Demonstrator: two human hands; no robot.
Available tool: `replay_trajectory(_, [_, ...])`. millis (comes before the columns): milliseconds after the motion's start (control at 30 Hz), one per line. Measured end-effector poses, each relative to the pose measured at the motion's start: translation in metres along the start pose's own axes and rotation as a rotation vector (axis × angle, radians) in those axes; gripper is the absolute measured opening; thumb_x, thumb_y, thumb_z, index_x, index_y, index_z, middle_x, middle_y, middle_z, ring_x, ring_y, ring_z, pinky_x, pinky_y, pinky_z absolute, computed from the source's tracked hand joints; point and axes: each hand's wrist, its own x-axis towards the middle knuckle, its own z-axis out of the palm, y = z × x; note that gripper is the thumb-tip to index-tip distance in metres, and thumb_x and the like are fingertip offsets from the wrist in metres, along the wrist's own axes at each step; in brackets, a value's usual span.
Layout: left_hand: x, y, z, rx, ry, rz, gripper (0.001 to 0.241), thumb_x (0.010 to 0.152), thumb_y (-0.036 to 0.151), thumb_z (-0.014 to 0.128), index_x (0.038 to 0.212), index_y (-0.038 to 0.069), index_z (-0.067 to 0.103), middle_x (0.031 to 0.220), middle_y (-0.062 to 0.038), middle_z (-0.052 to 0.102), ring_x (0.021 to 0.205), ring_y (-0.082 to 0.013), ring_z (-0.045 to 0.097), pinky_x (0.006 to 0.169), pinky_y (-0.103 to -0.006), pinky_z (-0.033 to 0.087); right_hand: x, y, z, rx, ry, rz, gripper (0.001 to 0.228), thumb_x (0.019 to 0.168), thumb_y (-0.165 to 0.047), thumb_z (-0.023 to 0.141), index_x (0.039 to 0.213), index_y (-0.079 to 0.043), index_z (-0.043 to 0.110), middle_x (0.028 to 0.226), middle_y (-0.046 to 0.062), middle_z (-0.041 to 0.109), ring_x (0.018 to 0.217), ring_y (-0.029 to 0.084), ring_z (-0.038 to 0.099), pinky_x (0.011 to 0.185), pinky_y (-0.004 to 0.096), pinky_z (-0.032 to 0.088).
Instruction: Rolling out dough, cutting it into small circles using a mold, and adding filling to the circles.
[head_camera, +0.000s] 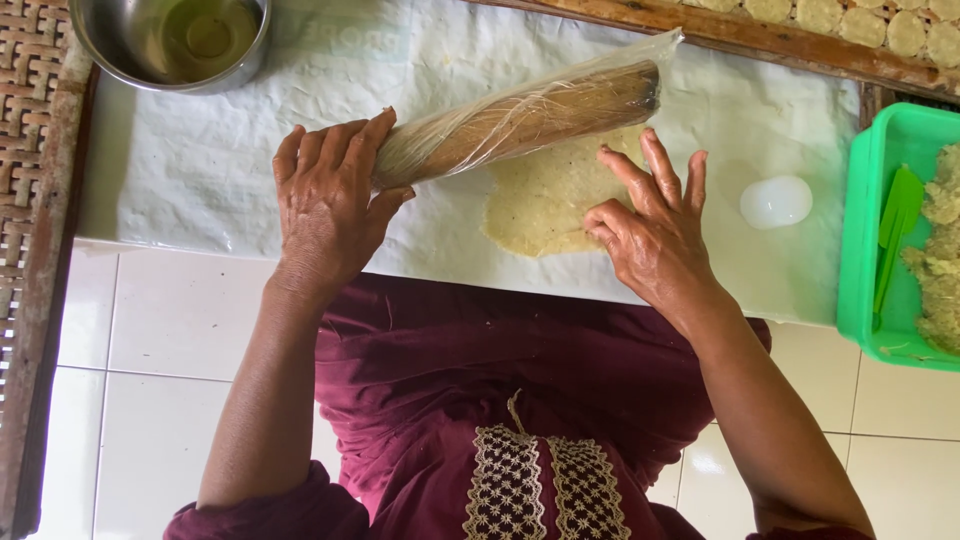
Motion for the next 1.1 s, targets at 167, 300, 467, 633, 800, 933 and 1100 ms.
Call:
replay_trajectory(167, [-0.001, 0.001, -0.003, -0.01, -0.003, 0.01, 0.076, 0.081, 0.026, 0.088, 0.148, 0.011, 0.055, 0.131, -0.008, 0.065, 0.125, -0.03, 0.057, 0.119, -0.0566, 0.028, -0.005, 0.007, -0.002, 0.076, -0.009, 0.046, 0.031, 0.087, 0.006, 0.067, 0.097, -0.021, 0.076, 0.159, 0.004, 0.048, 0.158, 0.036, 0.026, 0.126, 0.07, 0.005])
replay_trajectory(300, [-0.001, 0.01, -0.013, -0.023, -0.015, 0.021, 0.076, 0.081, 0.026, 0.088, 0.147, 0.011, 0.055, 0.132, -0.008, 0.065, 0.125, -0.0306, 0.057, 0.118, -0.0561, 0.029, -0.016, 0.019, -0.024, 0.261, 0.11, 0.116, 0.042, 0.088, 0.015, 0.055, 0.105, -0.018, 0.075, 0.155, 0.007, 0.055, 0.15, 0.033, 0.046, 0.131, 0.067, 0.009])
replay_trajectory(467, [-0.001, 0.032, -0.013, -0.003, -0.121, 0.168, 0.075, 0.081, 0.032, 0.085, 0.147, 0.013, 0.054, 0.13, -0.011, 0.065, 0.124, -0.0307, 0.058, 0.117, -0.056, 0.029, -0.024, 0.003, -0.065, 0.294, 0.478, 0.172, 0.027, 0.1, 0.007, 0.05, 0.114, -0.009, 0.067, 0.145, 0.009, 0.06, 0.14, 0.031, 0.059, 0.123, 0.059, 0.044])
replay_trajectory(633, [-0.005, 0.048, 0.021, -0.032, -0.274, 0.289, 0.074, 0.082, 0.038, 0.079, 0.146, 0.013, 0.052, 0.131, -0.011, 0.064, 0.125, -0.03, 0.057, 0.117, -0.0569, 0.027, -0.026, 0.005, -0.035, 0.107, 0.208, 0.111, 0.027, 0.11, -0.018, 0.054, 0.132, -0.009, 0.067, 0.153, 0.01, 0.055, 0.146, 0.035, 0.052, 0.124, 0.065, 0.033])
replay_trajectory(800, [0.011, 0.055, 0.038, -0.06, -0.442, 0.229, 0.074, 0.09, 0.052, 0.065, 0.15, 0.012, 0.047, 0.137, -0.01, 0.06, 0.134, -0.0282, 0.052, 0.121, -0.0591, 0.023, -0.015, 0.027, -0.01, 0.071, 0.069, 0.158, 0.044, 0.114, -0.038, 0.038, 0.143, -0.018, 0.065, 0.162, 0.013, 0.044, 0.153, 0.039, 0.037, 0.123, 0.069, 0.02])
replay_trajectory(933, [0.037, 0.052, 0.066, 0.016, -0.213, 0.158, 0.074, 0.104, 0.058, 0.049, 0.157, 0.007, 0.041, 0.154, -0.018, 0.045, 0.147, -0.0358, 0.035, 0.119, -0.065, 0.019, 0.012, 0.051, -0.006, 0.019, 0.078, 0.177, 0.05, 0.118, -0.044, 0.029, 0.148, -0.021, 0.063, 0.17, 0.013, 0.034, 0.159, 0.039, 0.024, 0.125, 0.07, 0.006])
replay_trajectory(1100, [0.025, 0.058, 0.071, 0.095, -0.09, 0.051, 0.066, 0.106, 0.045, 0.046, 0.16, 0.007, 0.04, 0.162, -0.021, 0.039, 0.151, -0.0411, 0.029, 0.118, -0.0652, 0.02, 0.014, 0.048, -0.006, -0.002, 0.029, 0.192, 0.055, 0.117, -0.05, 0.026, 0.151, -0.024, 0.061, 0.172, 0.012, 0.031, 0.16, 0.039, 0.018, 0.124, 0.071, 0.001])
